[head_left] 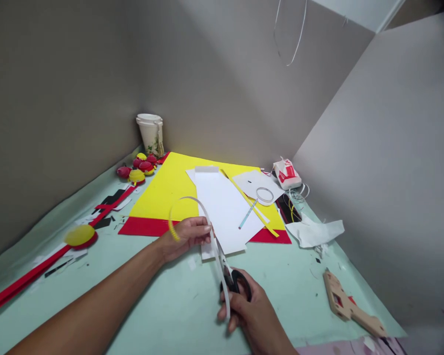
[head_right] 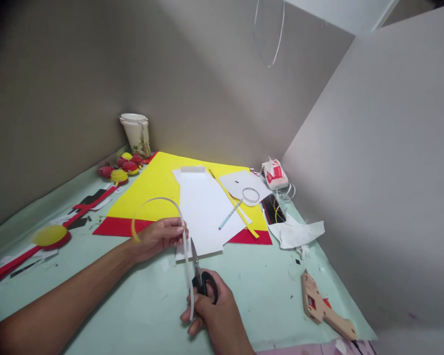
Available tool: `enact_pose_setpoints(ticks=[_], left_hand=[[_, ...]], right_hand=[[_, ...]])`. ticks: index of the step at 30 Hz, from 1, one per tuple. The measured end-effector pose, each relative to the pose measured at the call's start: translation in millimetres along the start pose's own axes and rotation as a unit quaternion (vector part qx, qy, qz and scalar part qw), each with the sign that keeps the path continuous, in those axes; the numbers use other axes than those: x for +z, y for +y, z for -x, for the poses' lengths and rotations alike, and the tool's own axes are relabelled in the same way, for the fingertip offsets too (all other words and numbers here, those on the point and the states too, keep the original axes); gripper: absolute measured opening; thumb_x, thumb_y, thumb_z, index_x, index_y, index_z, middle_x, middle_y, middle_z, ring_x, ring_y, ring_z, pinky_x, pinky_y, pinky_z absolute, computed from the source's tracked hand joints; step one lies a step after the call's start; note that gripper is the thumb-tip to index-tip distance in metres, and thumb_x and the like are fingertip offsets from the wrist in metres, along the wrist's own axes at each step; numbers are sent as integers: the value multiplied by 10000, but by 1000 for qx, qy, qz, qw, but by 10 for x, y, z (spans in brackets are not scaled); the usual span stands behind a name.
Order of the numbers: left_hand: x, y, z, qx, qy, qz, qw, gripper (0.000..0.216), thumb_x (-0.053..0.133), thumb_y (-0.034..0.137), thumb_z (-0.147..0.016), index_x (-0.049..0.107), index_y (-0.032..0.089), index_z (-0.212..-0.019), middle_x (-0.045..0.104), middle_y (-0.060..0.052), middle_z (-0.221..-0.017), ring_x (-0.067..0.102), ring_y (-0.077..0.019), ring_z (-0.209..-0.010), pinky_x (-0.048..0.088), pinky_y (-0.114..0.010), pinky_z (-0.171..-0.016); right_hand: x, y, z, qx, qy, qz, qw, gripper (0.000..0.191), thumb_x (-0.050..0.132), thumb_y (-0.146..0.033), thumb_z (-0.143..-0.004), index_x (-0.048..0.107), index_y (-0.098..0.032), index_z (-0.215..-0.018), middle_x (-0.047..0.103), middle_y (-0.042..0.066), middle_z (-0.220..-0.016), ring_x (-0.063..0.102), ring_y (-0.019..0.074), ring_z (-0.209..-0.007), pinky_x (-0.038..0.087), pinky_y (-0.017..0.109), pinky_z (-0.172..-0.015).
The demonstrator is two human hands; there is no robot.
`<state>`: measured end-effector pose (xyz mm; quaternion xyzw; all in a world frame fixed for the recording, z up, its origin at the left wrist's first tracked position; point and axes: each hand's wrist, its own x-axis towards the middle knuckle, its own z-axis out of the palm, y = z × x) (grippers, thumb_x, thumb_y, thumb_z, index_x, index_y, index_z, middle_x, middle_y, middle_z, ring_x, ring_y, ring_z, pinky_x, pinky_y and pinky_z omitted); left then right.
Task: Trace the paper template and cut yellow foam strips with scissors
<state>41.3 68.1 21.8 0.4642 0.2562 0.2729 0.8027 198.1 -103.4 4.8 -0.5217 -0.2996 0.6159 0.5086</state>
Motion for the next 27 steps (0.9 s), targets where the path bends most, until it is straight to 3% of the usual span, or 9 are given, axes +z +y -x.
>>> enact_pose_setpoints(ticks=[8, 17, 23, 27], left_hand=[[2, -20, -8, -12, -4, 6, 1000, 153, 711, 252, -789, 647, 116, -811, 613, -28, -743, 563, -81, -624, 449, -191, -610], [57, -27, 21, 45, -22, -11, 999, 143, 749, 174, -743, 622, 154, -806, 570, 27, -719, 516, -51, -603, 420, -154, -576], [52, 7, 63, 24, -47, 17, 998, 152, 721, 225, -781, 596, 163, -839, 593, 31, -634, 459, -12, -425, 325, -105, -409], [36, 56, 65, 37, -22, 48, 998, 185, 720, 242, -783, 575, 173, -874, 679, -11, -644, 481, -17, -356, 330, -92, -362]], right_hand=[[-53, -26, -2, -61, 44, 37, 997, 640, 623, -592, -796, 502, -128, -1221, 614, 66, -836, 643, 187, -709, 519, 231, -464], [-34, 39, -18, -56, 40, 67, 995, 570, 731, -402, -749, 500, -180, -1220, 604, 26, -852, 622, 155, -682, 527, 225, -479], [-9, -32, -7, -77, 79, 80, 991, 601, 681, -509, -758, 493, -147, -1198, 591, 10, -758, 555, 115, -544, 475, 211, -425], [-17, -57, 0, -79, 94, 83, 989, 641, 658, -549, -765, 463, -135, -1214, 594, -13, -673, 485, 87, -470, 446, 204, -431]])
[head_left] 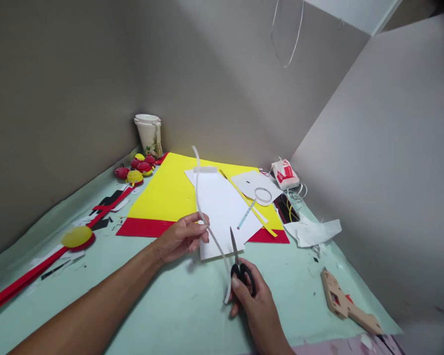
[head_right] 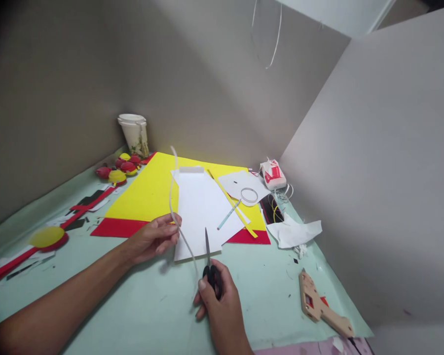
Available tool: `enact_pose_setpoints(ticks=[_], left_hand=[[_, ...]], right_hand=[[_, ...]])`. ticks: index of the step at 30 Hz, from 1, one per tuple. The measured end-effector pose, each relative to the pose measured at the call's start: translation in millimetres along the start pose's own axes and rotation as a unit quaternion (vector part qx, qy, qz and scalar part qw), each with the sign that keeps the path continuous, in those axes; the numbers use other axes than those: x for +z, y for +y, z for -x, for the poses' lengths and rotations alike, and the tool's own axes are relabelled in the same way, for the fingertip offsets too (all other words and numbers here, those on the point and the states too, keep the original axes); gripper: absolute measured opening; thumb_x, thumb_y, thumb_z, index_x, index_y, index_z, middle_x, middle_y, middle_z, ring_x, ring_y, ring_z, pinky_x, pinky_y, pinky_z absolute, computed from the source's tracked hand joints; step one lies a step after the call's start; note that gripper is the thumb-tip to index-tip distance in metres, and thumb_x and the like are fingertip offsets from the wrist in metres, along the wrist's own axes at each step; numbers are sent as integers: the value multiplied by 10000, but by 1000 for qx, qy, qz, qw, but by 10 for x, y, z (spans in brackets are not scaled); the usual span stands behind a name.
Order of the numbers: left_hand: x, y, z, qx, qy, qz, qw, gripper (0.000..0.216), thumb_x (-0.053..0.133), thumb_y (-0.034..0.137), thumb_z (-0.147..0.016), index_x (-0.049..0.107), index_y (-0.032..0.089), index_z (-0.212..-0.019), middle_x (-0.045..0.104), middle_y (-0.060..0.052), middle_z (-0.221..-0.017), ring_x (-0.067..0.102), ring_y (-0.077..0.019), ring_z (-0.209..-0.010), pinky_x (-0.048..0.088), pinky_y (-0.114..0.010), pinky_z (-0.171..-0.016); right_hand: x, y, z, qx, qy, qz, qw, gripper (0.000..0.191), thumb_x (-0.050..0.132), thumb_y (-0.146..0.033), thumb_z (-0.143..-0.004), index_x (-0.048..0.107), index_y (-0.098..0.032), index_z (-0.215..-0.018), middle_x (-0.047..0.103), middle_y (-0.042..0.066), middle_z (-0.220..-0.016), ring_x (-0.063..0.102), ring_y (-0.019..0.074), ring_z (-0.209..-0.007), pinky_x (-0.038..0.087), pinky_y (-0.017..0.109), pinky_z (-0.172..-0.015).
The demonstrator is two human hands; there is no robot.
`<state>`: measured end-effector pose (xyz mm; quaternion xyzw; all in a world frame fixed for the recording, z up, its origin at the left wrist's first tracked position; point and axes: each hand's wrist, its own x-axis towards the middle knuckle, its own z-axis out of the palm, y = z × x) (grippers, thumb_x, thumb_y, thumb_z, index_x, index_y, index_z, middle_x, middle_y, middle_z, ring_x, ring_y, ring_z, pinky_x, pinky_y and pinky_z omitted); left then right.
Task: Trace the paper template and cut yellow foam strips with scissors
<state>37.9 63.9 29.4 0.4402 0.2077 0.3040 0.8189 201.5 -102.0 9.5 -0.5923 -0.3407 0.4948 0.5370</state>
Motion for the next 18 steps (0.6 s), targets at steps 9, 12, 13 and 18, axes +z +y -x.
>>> enact_pose_setpoints(ticks=[9, 12, 13, 18], left_hand=[[-46, 116, -16, 61, 101, 80, 990, 224, 765, 82, -678, 618, 155, -829, 747, -61, -868, 700, -116, -706, 532, -137, -561], [-32, 136, -20, 64, 112, 99, 987, 161, 700, 102, -721, 649, 150, -865, 746, -82, -944, 708, -153, -804, 556, -178, -622], [-27, 135, -25, 64, 117, 101, 986, 137, 676, 133, -745, 657, 146, -881, 743, -95, -966, 707, -170, -840, 562, -199, -644], [-8, 78, -77, 83, 156, 24, 984, 132, 672, 224, -805, 637, 158, -914, 717, -111, -1074, 692, -175, -913, 557, -228, -730]], right_hand=[[-1, 3, -24, -4, 4, -11, 1000, 622, 651, -539, -786, 445, -141, -1218, 607, -15, -639, 475, 93, -445, 426, 211, -423], [-10, 10, -21, -4, 0, -6, 1000, 624, 646, -543, -798, 447, -139, -1230, 615, -8, -647, 475, 92, -442, 423, 214, -427], [-15, 18, -19, -4, -2, -8, 1000, 620, 639, -543, -808, 447, -139, -1238, 619, -5, -656, 480, 92, -446, 425, 215, -433], [-39, 97, -21, -21, -8, -83, 996, 582, 600, -561, -842, 486, -160, -1249, 621, 45, -824, 599, 149, -627, 475, 234, -472]])
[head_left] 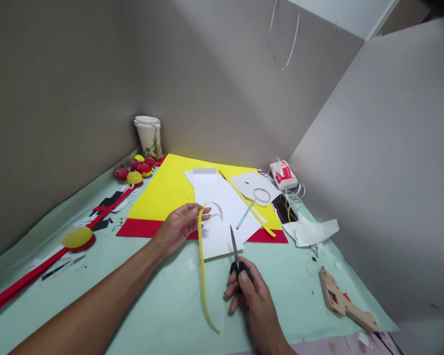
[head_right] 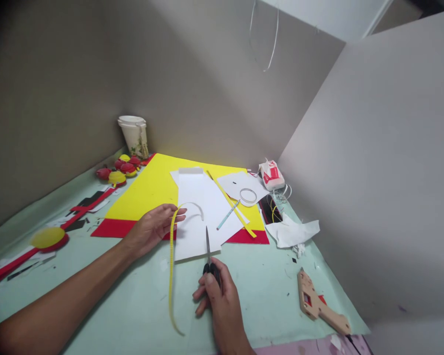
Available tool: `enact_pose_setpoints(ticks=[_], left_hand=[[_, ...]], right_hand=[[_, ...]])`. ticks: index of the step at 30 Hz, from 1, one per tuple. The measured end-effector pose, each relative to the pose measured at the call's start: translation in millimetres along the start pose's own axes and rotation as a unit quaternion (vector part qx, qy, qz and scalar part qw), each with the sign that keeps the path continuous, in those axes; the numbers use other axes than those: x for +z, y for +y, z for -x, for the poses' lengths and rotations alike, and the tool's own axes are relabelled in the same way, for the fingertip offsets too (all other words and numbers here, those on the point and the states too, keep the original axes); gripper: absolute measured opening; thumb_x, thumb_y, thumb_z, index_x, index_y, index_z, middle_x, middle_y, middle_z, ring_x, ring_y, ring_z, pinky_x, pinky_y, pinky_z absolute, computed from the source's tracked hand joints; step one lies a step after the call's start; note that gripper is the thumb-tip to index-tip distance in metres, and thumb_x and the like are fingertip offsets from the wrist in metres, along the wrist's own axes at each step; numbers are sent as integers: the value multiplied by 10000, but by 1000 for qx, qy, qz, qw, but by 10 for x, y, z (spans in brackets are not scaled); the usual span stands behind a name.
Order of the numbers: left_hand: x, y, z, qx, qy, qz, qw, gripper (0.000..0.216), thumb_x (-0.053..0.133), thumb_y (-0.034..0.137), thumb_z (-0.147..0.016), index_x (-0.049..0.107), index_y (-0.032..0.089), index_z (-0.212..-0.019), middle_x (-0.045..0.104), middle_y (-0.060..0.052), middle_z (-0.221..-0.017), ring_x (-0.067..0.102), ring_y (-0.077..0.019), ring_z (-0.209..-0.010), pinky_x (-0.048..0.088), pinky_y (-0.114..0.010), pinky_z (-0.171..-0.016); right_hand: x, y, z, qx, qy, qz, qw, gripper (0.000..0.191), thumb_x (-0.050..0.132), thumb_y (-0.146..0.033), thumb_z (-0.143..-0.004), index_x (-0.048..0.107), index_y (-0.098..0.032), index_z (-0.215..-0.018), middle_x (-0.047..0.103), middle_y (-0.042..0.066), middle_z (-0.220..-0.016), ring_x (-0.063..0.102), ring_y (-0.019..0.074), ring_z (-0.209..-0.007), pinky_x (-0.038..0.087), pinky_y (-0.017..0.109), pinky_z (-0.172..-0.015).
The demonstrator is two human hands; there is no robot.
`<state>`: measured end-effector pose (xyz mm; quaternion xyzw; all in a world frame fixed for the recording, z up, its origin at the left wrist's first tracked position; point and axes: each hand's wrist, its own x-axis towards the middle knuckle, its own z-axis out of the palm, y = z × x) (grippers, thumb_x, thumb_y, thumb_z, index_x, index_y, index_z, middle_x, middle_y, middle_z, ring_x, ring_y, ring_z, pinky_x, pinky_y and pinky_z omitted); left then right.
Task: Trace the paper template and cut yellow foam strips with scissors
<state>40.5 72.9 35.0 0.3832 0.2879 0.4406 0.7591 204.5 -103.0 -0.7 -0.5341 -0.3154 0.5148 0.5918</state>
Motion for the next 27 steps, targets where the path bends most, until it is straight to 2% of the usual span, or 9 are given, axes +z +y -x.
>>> enact_pose_setpoints(ticks=[5, 7, 11, 16, 19, 22, 27], left_hand=[[2, -66, -28, 4, 32, -59, 998, 276, 741, 197, -757, 599, 173, -993, 716, -100, -1068, 692, -161, -892, 555, -221, -725], [5, -80, -26, -4, 35, -64, 997, 334, 754, 200, -743, 603, 167, -1039, 723, -99, -1035, 690, -160, -881, 553, -226, -732], [16, -107, -11, -24, 7, -77, 997, 391, 769, 216, -732, 619, 154, -1088, 731, -92, -991, 670, -139, -879, 524, -205, -752], [14, -131, 3, -38, -37, -67, 996, 484, 791, 187, -700, 600, 173, -1145, 729, -54, -915, 651, -117, -818, 487, -186, -702], [10, -134, 15, -61, -55, -55, 995, 450, 794, 170, -690, 631, 169, -1109, 718, -48, -895, 641, -108, -790, 483, -188, -706], [14, -137, 27, -82, -61, -61, 993, 348, 796, 183, -689, 681, 155, -1016, 714, -62, -894, 638, -115, -791, 489, -197, -720], [19, -154, 18, -57, -36, -67, 995, 190, 786, 220, -707, 710, 148, -866, 692, -54, -856, 611, -104, -743, 491, -185, -670]], right_hand=[[-26, 47, -35, -16, -12, -96, 995, 557, 462, -592, -907, 551, -143, -1226, 622, 84, -884, 615, 191, -754, 509, 261, -513], [-28, 34, -53, -19, -11, -105, 994, 531, 483, -564, -908, 563, -150, -1230, 635, 96, -914, 615, 199, -790, 512, 264, -531], [-4, -33, -81, -15, -10, -43, 999, 522, 619, -479, -855, 544, -184, -1279, 643, 89, -962, 612, 194, -809, 515, 267, -569], [70, -122, -106, -27, 9, 37, 999, 559, 708, -408, -776, 542, -181, -1259, 646, 53, -888, 617, 175, -747, 508, 274, -617], [113, -145, -159, -49, 9, 51, 997, 523, 699, -348, -776, 541, -169, -1241, 644, 41, -871, 610, 163, -749, 494, 278, -675], [153, -130, -245, -63, -2, 53, 997, 481, 668, -325, -794, 540, -173, -1233, 633, 30, -852, 595, 153, -711, 482, 276, -651], [184, -57, -351, -84, -12, 79, 993, 426, 644, -299, -814, 558, -185, -1215, 637, 28, -893, 592, 142, -746, 482, 255, -686]])
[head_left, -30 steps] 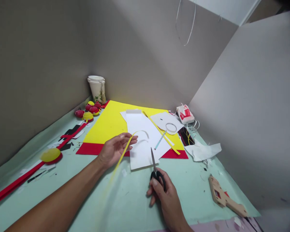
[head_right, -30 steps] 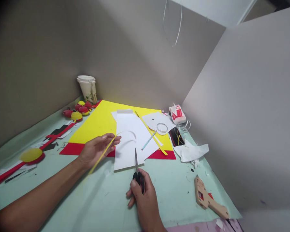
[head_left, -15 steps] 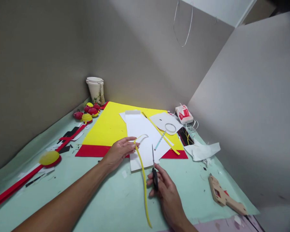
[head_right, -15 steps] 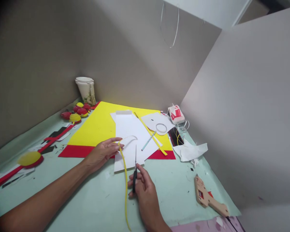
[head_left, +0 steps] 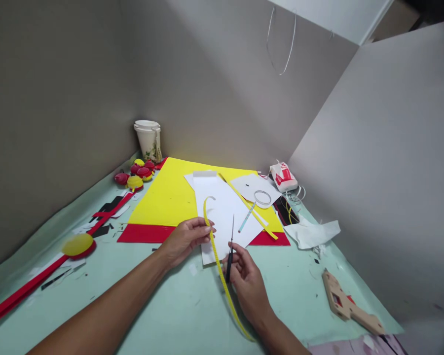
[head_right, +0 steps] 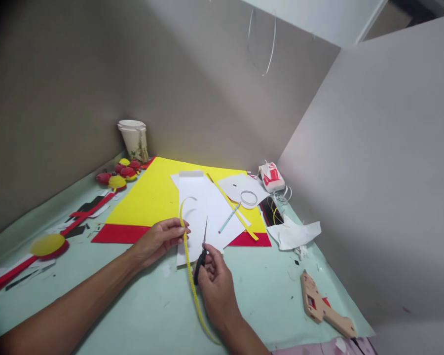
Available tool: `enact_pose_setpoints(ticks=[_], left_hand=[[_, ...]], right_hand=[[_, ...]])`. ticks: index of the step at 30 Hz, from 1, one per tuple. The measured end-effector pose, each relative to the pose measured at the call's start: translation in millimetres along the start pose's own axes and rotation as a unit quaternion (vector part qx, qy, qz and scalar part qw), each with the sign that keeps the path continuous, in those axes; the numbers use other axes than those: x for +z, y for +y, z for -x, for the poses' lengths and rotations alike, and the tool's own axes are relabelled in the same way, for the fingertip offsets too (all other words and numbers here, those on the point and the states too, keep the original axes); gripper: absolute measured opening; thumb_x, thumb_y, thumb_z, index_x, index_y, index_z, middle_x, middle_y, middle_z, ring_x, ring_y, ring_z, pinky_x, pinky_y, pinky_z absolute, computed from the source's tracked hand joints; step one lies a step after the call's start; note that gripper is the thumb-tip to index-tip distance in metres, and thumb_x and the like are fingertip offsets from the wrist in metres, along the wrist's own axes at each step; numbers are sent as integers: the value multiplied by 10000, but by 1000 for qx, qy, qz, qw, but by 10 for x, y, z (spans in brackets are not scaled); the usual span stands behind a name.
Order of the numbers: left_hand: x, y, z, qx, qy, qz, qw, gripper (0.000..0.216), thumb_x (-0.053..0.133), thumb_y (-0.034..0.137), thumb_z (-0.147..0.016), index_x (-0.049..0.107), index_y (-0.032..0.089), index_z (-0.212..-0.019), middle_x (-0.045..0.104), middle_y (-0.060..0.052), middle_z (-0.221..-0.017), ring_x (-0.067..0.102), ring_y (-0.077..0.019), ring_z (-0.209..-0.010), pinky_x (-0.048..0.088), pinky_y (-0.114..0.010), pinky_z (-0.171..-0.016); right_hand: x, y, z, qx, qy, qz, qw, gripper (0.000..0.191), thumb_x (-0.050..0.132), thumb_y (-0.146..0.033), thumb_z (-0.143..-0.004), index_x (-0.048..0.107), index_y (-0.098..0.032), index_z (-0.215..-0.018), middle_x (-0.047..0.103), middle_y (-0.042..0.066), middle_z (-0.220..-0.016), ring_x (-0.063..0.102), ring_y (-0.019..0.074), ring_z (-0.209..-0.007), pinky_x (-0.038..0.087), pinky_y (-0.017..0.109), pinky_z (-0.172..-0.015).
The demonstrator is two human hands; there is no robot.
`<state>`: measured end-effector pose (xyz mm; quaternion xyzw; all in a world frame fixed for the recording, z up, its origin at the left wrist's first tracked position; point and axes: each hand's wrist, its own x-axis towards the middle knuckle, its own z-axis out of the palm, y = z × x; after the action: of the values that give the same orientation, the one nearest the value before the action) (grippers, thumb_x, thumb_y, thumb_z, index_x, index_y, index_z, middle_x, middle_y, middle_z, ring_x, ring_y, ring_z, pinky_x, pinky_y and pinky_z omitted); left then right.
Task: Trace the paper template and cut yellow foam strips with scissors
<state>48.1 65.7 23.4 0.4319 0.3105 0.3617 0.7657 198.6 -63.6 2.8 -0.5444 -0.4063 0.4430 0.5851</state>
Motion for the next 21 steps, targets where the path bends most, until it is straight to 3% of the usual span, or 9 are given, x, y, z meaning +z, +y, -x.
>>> enact_pose_setpoints(ticks=[12, 18, 21], left_hand=[[-5, -6, -12, -5, 27, 7, 1000, 270, 818, 171, -652, 690, 153, -888, 663, -14, -785, 616, -92, -716, 509, -173, -666], [-48, 59, 10, -37, -42, 93, 994, 259, 805, 102, -650, 682, 129, -876, 620, -2, -787, 610, -61, -657, 512, -126, -605], [-45, 67, 20, -27, -60, 96, 993, 219, 791, 101, -670, 676, 130, -854, 596, 2, -771, 604, -64, -656, 509, -124, -587]], right_hand=[[-38, -4, -20, 22, -31, 82, 996, 347, 663, -344, -805, 655, -174, -1108, 552, -16, -735, 484, 126, -645, 402, 215, -566], [-148, -1, -107, 75, -12, -70, 995, 457, 623, -498, -827, 597, -193, -1165, 575, -17, -706, 454, 88, -485, 258, 175, -384], [-149, 11, -116, 56, -9, -35, 998, 459, 651, -474, -810, 591, -177, -1156, 571, -25, -676, 473, 89, -474, 287, 177, -392]])
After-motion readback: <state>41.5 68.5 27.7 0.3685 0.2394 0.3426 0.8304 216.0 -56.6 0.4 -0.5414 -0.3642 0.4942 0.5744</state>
